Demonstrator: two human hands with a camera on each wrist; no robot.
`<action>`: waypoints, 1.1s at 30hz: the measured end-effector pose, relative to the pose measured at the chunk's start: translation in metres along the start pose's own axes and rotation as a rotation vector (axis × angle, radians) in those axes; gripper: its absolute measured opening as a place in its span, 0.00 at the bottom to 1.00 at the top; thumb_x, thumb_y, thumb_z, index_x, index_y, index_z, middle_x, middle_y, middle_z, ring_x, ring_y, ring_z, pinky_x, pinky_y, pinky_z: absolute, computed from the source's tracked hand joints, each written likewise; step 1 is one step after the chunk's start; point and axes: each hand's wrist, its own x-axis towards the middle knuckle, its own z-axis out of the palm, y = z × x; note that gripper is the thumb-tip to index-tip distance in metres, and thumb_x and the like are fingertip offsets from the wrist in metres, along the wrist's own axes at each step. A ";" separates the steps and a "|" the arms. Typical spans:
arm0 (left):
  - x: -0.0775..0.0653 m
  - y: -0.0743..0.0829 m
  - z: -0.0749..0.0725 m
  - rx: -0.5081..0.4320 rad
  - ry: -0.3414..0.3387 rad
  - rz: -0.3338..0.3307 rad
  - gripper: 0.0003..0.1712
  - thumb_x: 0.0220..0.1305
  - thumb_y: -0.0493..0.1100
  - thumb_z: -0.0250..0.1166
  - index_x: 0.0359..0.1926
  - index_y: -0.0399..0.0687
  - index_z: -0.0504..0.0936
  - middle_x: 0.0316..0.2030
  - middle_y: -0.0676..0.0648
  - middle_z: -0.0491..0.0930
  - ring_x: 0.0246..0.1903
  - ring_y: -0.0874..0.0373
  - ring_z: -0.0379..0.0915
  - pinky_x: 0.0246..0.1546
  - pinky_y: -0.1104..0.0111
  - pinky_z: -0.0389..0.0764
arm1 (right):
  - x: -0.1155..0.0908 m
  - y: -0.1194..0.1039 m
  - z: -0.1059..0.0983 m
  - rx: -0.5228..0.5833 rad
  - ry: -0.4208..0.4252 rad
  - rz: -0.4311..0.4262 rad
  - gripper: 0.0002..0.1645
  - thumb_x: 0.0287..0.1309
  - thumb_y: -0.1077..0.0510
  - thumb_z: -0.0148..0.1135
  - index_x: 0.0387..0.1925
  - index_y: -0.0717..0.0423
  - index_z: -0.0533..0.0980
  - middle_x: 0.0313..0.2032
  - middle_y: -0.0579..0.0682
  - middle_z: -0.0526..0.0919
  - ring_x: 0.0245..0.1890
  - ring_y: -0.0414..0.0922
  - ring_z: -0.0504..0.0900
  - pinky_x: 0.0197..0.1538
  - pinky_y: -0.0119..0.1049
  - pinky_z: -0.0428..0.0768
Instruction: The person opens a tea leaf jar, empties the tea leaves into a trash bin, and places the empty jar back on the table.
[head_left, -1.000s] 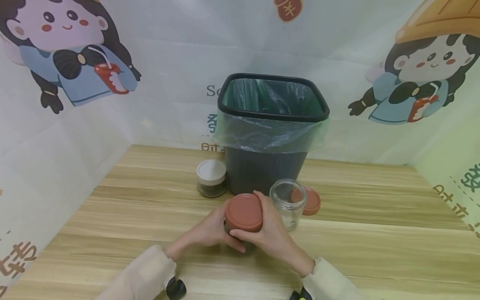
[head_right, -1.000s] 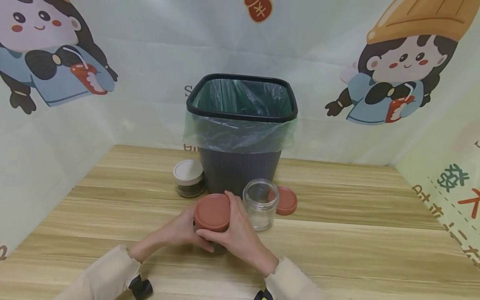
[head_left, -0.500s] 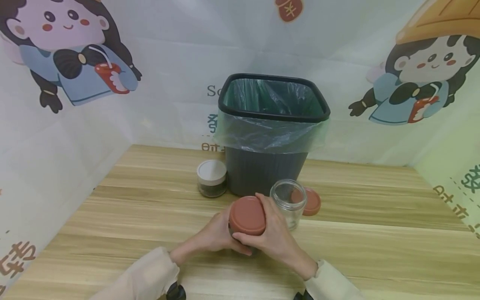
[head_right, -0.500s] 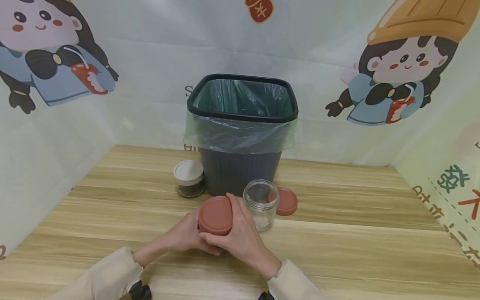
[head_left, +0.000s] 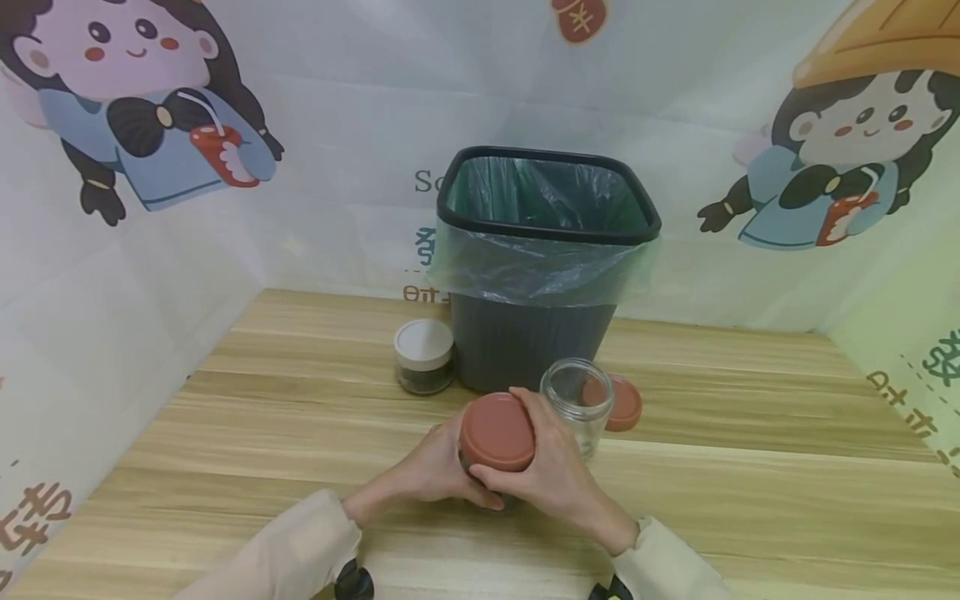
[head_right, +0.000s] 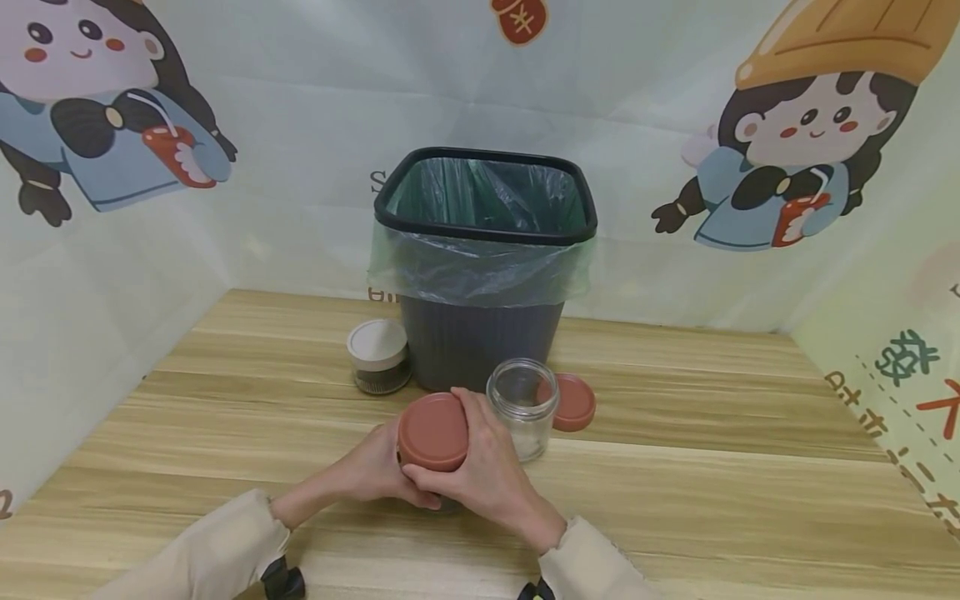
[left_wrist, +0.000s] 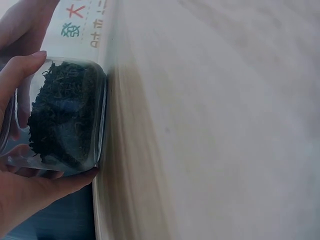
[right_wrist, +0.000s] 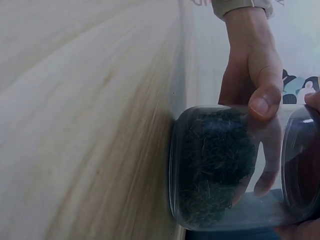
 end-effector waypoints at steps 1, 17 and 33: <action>0.000 0.000 0.000 -0.001 -0.002 0.002 0.55 0.26 0.42 0.79 0.60 0.47 0.60 0.52 0.50 0.71 0.51 0.57 0.67 0.54 0.61 0.67 | 0.000 0.001 0.000 0.000 0.000 -0.007 0.47 0.31 0.46 0.73 0.54 0.59 0.63 0.45 0.48 0.74 0.43 0.43 0.74 0.42 0.39 0.76; 0.003 -0.002 -0.004 -0.009 -0.094 0.023 0.55 0.29 0.43 0.78 0.61 0.47 0.58 0.53 0.50 0.70 0.53 0.57 0.66 0.55 0.62 0.66 | 0.005 0.011 -0.013 0.141 -0.192 -0.014 0.47 0.33 0.51 0.73 0.58 0.53 0.61 0.49 0.47 0.72 0.46 0.43 0.73 0.46 0.42 0.74; -0.001 -0.002 -0.001 -0.047 -0.089 0.009 0.55 0.31 0.43 0.77 0.62 0.50 0.56 0.56 0.50 0.67 0.55 0.56 0.64 0.55 0.60 0.66 | -0.003 0.008 -0.010 0.096 -0.092 0.017 0.53 0.30 0.43 0.74 0.56 0.59 0.57 0.49 0.51 0.66 0.46 0.44 0.69 0.46 0.43 0.73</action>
